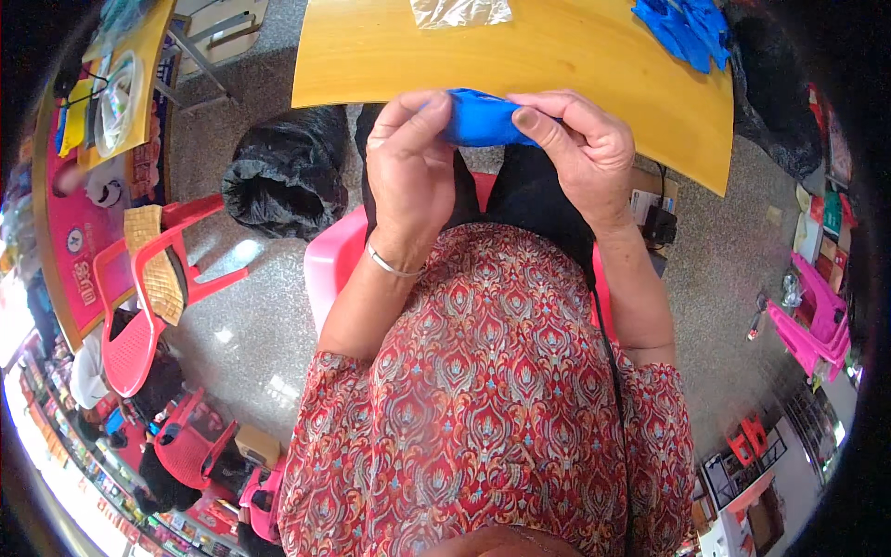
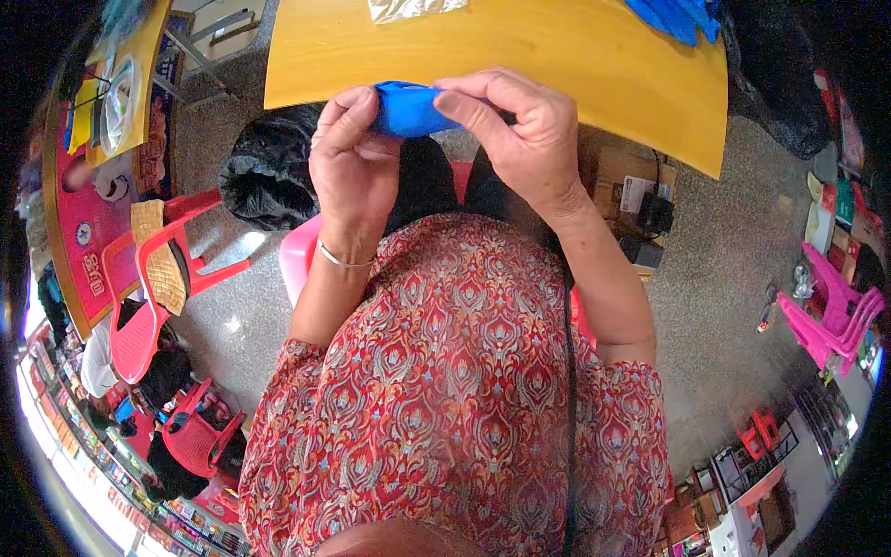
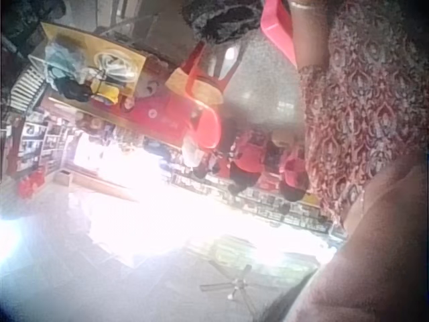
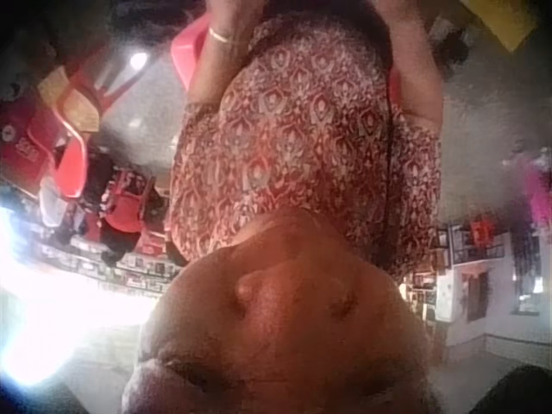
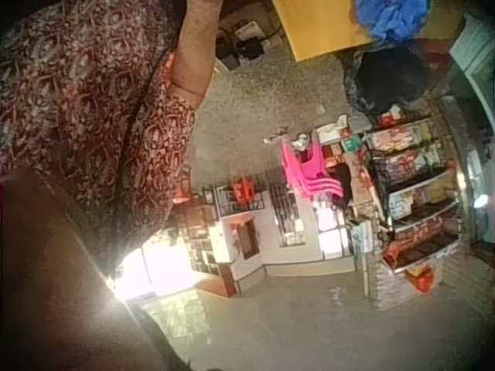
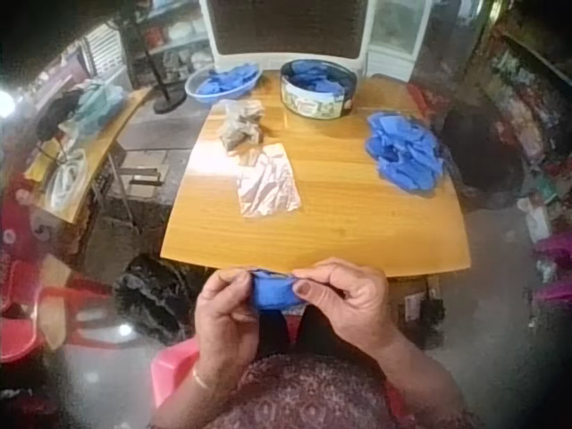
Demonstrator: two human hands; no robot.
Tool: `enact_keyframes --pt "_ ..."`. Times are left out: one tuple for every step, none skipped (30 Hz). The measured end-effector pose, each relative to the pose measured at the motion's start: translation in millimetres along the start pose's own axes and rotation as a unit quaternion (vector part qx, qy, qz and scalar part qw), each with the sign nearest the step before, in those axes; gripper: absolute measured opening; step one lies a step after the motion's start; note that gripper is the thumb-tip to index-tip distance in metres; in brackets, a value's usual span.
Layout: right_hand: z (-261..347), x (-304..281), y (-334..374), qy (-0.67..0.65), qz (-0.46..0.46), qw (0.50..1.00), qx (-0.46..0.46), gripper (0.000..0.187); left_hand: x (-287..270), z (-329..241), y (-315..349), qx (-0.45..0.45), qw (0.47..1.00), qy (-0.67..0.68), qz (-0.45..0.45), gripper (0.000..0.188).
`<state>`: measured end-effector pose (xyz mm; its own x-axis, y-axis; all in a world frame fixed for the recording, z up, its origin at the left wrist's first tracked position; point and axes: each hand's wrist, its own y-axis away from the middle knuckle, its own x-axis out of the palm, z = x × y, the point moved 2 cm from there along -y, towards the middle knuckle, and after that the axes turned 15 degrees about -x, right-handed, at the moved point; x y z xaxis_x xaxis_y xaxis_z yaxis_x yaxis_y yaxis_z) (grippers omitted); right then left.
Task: The person sits at a yellow table and repeatedly fills small blue fabric pouches with a granular substance from clear plastic bags. They open the pouches, pour the contents in, and then fold and seal the tops. The process is repeated for multiple pouches throughout the clip.
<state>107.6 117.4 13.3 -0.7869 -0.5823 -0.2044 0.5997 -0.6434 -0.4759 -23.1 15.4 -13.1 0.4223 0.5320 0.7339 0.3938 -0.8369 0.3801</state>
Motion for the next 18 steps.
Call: enact_keyframes --pt "-3 0 0 -0.002 -0.009 1.000 0.006 0.013 -3 2 -1 -0.009 1.000 -0.001 -0.010 0.012" --pt "-2 -1 -1 0.011 -0.006 1.000 0.001 0.013 -4 3 -2 -0.018 1.000 -0.003 -0.020 0.013" --pt "0 -3 -3 0.023 -0.002 1.000 -0.004 0.014 -4 3 -2 -0.028 0.999 -0.004 -0.032 0.015" --pt "1 -5 -3 0.036 0.002 0.999 -0.008 0.014 -5 1 -2 -0.021 0.998 0.004 -0.051 0.016" --pt "-3 -10 -2 -0.029 -0.028 0.999 0.025 0.014 -4 -3 -3 -0.014 0.997 0.011 -0.071 0.017" --pt "-11 -18 -2 -0.092 -0.058 0.993 0.055 0.014 -4 -7 -4 -0.006 0.996 0.019 -0.088 0.019" --pt "-18 -25 -1 -0.154 -0.088 0.980 0.086 0.014 -9 -7 -4 -0.021 0.996 0.013 -0.086 0.020" --pt "-24 -31 -2 -0.054 -0.077 0.991 0.098 0.013 -17 -7 -4 -0.035 0.996 0.007 -0.084 0.021" --pt "-35 -37 -6 0.094 -0.021 0.995 0.033 0.013 -24 -6 -4 -0.052 0.995 -0.003 -0.084 0.022" --pt "-48 -44 -11 0.241 0.038 0.969 -0.032 0.013 -28 -3 -5 -0.072 0.993 -0.007 -0.092 0.021" --pt "-55 -47 -11 0.382 0.097 0.914 -0.096 0.013 -33 -2 -3 -0.082 0.992 -0.010 -0.095 0.021" --pt "-55 -50 -14 0.264 0.053 0.963 0.018 0.015 -38 0 -2 -0.085 0.992 -0.009 -0.097 0.022" --pt "-54 -55 -18 0.201 0.027 0.978 0.050 0.016 -41 2 -2 -0.088 0.991 -0.009 -0.099 0.023" --pt "-54 -63 -21 0.137 0.002 0.987 0.082 0.016 -41 4 -4 -0.086 0.991 -0.005 -0.099 0.023" --pt "-55 -67 -20 0.070 -0.028 0.990 0.117 0.016 -42 3 -4 -0.087 0.991 -0.007 -0.101 0.023" --pt "-64 -65 -18 0.132 0.010 0.990 0.050 0.016 -43 3 -4 -0.088 0.991 -0.009 -0.102 0.022" --pt "-68 -63 -17 0.183 0.031 0.982 0.027 0.016 -43 3 -4 -0.095 0.990 -0.013 -0.102 0.022" --pt "-67 -61 -20 0.238 0.055 0.970 0.001 0.017 -44 5 -5 -0.100 0.990 -0.011 -0.100 0.022"
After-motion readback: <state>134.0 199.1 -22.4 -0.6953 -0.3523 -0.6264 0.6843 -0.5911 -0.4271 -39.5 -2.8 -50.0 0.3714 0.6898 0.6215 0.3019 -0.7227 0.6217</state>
